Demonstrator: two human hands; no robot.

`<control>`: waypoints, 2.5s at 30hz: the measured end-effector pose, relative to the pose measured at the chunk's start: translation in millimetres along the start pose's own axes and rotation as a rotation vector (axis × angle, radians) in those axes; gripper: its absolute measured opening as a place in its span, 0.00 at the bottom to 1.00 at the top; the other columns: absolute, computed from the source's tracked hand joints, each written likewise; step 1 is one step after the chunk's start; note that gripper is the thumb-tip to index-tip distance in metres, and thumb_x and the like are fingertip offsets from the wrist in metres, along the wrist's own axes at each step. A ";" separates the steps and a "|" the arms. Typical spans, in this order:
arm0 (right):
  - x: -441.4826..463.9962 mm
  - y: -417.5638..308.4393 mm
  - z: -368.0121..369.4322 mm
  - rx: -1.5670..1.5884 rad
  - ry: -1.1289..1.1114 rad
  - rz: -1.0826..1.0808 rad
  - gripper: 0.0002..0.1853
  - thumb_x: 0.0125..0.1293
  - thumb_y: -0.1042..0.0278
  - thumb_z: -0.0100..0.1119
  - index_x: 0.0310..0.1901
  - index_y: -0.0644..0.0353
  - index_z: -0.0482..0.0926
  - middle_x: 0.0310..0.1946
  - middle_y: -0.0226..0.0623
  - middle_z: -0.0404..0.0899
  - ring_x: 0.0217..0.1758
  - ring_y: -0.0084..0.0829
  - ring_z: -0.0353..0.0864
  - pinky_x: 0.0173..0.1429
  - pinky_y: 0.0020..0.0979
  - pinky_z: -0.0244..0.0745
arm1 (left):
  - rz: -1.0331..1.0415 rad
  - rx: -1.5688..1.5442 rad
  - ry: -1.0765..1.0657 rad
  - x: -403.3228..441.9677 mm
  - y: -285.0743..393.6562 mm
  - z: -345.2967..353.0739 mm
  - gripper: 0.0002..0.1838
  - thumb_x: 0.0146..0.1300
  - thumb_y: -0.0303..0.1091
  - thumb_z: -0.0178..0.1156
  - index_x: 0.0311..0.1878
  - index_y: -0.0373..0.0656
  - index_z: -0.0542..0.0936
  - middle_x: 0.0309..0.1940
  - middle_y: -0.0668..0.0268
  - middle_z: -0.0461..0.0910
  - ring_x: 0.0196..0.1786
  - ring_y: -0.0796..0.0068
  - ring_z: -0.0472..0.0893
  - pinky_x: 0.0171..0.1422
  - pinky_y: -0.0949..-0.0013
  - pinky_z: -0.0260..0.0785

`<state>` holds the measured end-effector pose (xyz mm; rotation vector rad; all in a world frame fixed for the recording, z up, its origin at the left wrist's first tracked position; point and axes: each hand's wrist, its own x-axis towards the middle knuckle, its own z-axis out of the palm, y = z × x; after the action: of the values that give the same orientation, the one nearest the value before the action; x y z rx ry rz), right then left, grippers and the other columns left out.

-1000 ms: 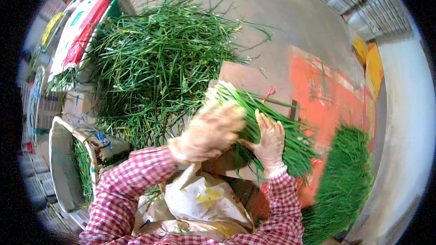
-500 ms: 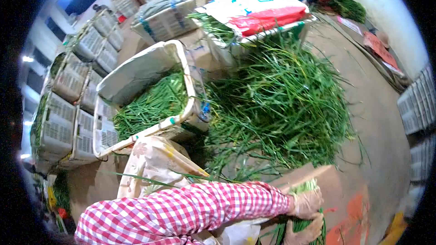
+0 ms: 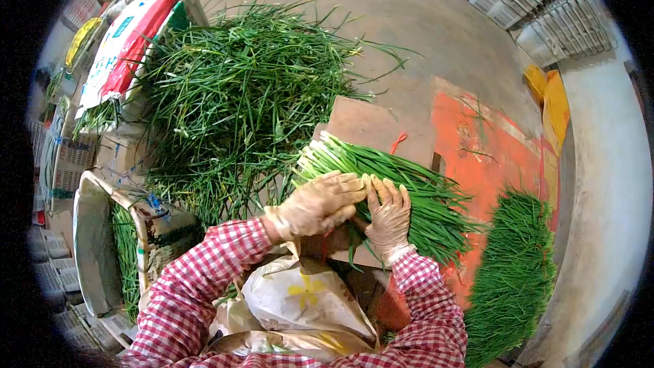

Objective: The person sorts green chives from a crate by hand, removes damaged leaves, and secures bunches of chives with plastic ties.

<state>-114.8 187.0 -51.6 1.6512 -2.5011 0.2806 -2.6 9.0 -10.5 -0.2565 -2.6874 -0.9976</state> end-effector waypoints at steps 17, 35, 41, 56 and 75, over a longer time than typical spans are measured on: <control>-0.3 -5.5 -1.0 0.031 0.027 0.031 0.44 0.49 0.38 0.65 0.66 0.49 0.62 0.61 0.32 0.64 0.64 0.37 0.60 0.68 0.48 0.49 | -0.661 -0.465 -0.015 36.3 -53.8 -54.1 0.12 0.60 0.36 0.62 0.43 0.40 0.83 0.37 0.61 0.84 0.38 0.71 0.82 0.43 0.68 0.73; 12.1 0.0 -9.4 0.075 0.126 -0.160 0.38 0.56 0.50 0.63 0.64 0.65 0.65 0.59 0.48 0.71 0.61 0.45 0.70 0.62 0.42 0.63 | -1.004 0.383 0.841 -336.4 126.8 -307.9 0.25 0.64 0.52 0.56 0.59 0.47 0.74 0.55 0.68 0.75 0.57 0.74 0.72 0.57 0.69 0.64; 31.4 -27.5 -30.1 0.083 -0.121 0.066 0.45 0.59 0.35 0.52 0.66 0.67 0.58 0.64 0.56 0.62 0.66 0.53 0.61 0.66 0.48 0.57 | -1.054 0.578 1.322 -521.0 271.6 -269.9 0.16 0.66 0.45 0.55 0.46 0.44 0.81 0.40 0.71 0.80 0.38 0.77 0.75 0.42 0.74 0.69; 209.6 -221.0 -89.9 -0.154 -0.459 -0.373 0.30 0.65 0.51 0.53 0.61 0.66 0.66 0.56 0.51 0.73 0.58 0.43 0.73 0.57 0.37 0.70 | -2.288 0.284 1.626 -742.2 303.4 -51.7 0.44 0.55 0.60 0.61 0.63 0.32 0.66 0.58 0.47 0.71 0.62 0.55 0.70 0.66 0.64 0.61; -25.9 -906.7 100.4 0.001 -0.664 -1.377 0.55 0.43 0.41 0.72 0.70 0.53 0.54 0.70 0.39 0.56 0.74 0.39 0.51 0.74 0.53 0.41 | -2.388 0.308 1.511 -743.0 251.0 -42.3 0.19 0.62 0.46 0.58 0.44 0.38 0.72 0.33 0.50 0.79 0.40 0.51 0.80 0.46 0.55 0.71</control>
<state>728.7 -160.3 -80.2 3.2587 -0.9600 -0.4790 774.6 114.5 -51.6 2.6149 -0.4927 -0.2964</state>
